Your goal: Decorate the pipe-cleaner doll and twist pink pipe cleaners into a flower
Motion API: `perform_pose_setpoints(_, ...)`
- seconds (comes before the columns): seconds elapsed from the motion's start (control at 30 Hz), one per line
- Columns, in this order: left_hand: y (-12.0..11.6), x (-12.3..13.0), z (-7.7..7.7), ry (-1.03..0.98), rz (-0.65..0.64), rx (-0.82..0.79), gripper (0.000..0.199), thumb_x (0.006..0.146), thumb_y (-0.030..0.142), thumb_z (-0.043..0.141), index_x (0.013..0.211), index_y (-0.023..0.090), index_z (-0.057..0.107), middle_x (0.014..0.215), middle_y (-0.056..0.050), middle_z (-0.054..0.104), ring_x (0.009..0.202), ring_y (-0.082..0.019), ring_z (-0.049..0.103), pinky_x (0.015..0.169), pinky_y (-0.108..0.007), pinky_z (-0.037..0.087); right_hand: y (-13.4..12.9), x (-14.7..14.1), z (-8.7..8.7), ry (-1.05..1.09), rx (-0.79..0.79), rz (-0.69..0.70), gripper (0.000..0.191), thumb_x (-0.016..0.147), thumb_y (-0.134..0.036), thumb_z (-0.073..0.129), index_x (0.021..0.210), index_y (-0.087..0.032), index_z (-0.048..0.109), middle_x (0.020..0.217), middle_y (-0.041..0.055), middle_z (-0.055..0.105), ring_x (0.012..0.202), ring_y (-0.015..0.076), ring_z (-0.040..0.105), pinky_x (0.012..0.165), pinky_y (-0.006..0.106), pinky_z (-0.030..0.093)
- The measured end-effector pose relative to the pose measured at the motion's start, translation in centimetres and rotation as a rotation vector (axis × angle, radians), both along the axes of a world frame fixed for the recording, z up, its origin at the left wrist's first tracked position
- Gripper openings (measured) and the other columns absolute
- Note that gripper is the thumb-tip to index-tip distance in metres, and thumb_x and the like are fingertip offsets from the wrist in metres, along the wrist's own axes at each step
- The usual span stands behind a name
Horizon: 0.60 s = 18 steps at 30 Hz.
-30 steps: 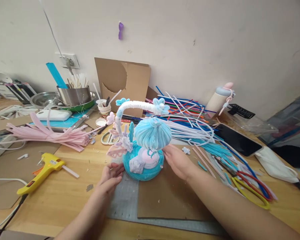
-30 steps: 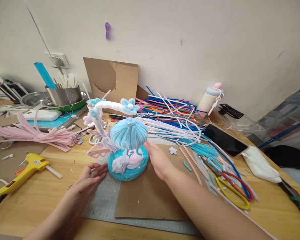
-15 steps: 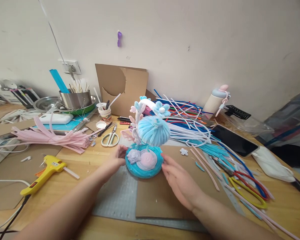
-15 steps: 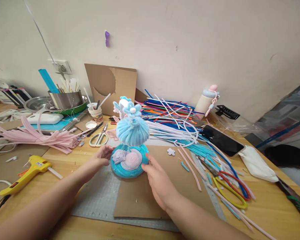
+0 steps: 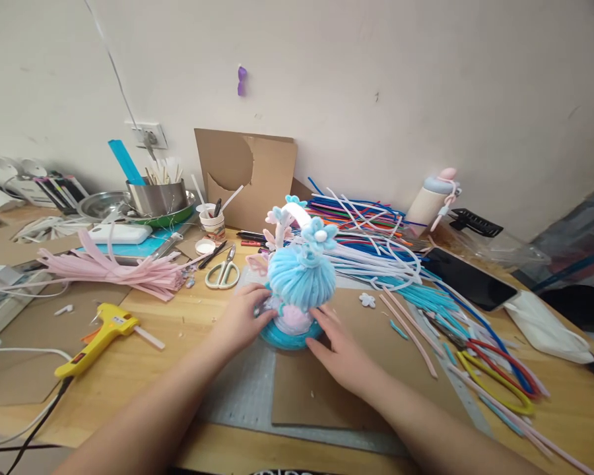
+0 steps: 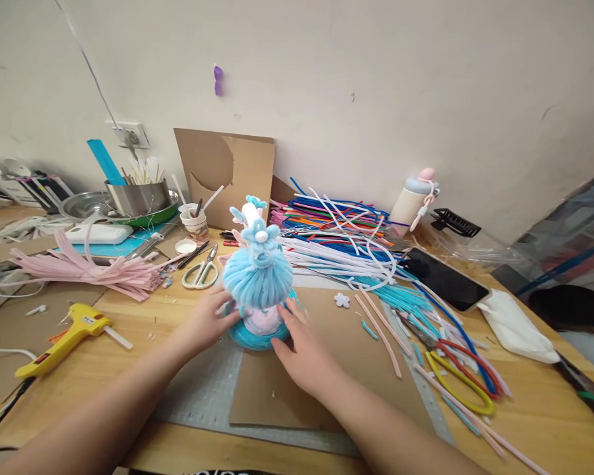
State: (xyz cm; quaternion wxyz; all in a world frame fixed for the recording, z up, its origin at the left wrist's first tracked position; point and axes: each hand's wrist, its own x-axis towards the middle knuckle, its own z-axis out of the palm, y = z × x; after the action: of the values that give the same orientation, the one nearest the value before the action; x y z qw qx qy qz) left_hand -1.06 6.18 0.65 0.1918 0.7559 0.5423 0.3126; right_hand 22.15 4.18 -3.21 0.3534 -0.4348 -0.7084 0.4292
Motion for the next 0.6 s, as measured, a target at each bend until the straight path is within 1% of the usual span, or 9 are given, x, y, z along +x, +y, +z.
perform_pose_setpoints(0.1,0.0,0.3,0.1,0.014,0.023,-0.024,0.03,0.075,0.029,0.064,0.103,0.021,0.067,0.108,-0.009,0.062,0.102,-0.025,0.057,0.093,-0.04,0.042,-0.2,-0.1,-0.4,-0.1,0.069,0.041,0.055,0.082,-0.036,0.057,0.136,-0.03,0.043,0.15,0.0027,0.029,0.14,0.0257,0.018,0.114,0.05,0.006)
perform_pose_setpoints(0.23,0.1,0.6,0.2,0.097,0.011,-0.016,0.029,0.074,0.027,0.065,0.103,0.022,0.067,0.107,-0.008,0.062,0.102,-0.025,0.057,0.093,-0.039,0.041,-0.3,-0.2,-0.4,-0.192,0.136,0.04,0.056,0.084,-0.036,0.055,0.137,-0.027,0.041,0.149,0.0051,0.031,0.139,0.0267,0.021,0.113,0.052,0.011)
perform_pose_setpoints(0.3,0.2,0.7,0.2,0.14,0.016,-0.008,0.026,0.074,0.025,0.065,0.099,0.021,0.068,0.103,-0.008,0.063,0.1,-0.025,0.057,0.091,-0.038,0.043,-0.3,-0.2,-0.1,-0.204,0.163,0.029,0.051,0.084,-0.035,0.055,0.133,-0.027,0.047,0.144,0.007,0.038,0.136,0.0278,0.026,0.112,0.052,0.013)
perform_pose_setpoints(0.4,0.4,0.9,0.3,0.172,0.003,0.016,0.017,0.074,0.02,0.062,0.089,0.02,0.07,0.098,-0.008,0.064,0.099,-0.026,0.057,0.088,-0.036,0.043,-0.5,-0.3,0.4,-0.217,0.217,0.033,0.037,0.083,-0.031,0.055,0.12,-0.026,0.057,0.131,0.0087,0.05,0.127,0.0282,0.037,0.11,0.053,0.018)
perform_pose_setpoints(0.47,0.5,1.1,0.5,0.189,-0.002,0.022,0.014,0.075,0.019,0.06,0.085,0.02,0.07,0.094,-0.008,0.065,0.099,-0.025,0.058,0.088,-0.035,0.043,-0.6,-0.4,0.6,-0.233,0.252,0.035,0.033,0.083,-0.029,0.055,0.116,-0.025,0.059,0.125,0.0093,0.053,0.123,0.0283,0.041,0.109,0.054,0.02)
perform_pose_setpoints(0.6,0.4,1.6,0.5,0.235,0.061,0.003,0.014,0.074,0.025,0.063,0.086,0.019,0.07,0.091,-0.008,0.064,0.094,-0.026,0.059,0.084,-0.035,0.044,-0.6,-0.4,0.3,-0.272,0.255,0.016,0.032,0.084,-0.032,0.054,0.115,-0.026,0.06,0.121,0.01,0.056,0.121,0.03,0.042,0.107,0.055,0.023)
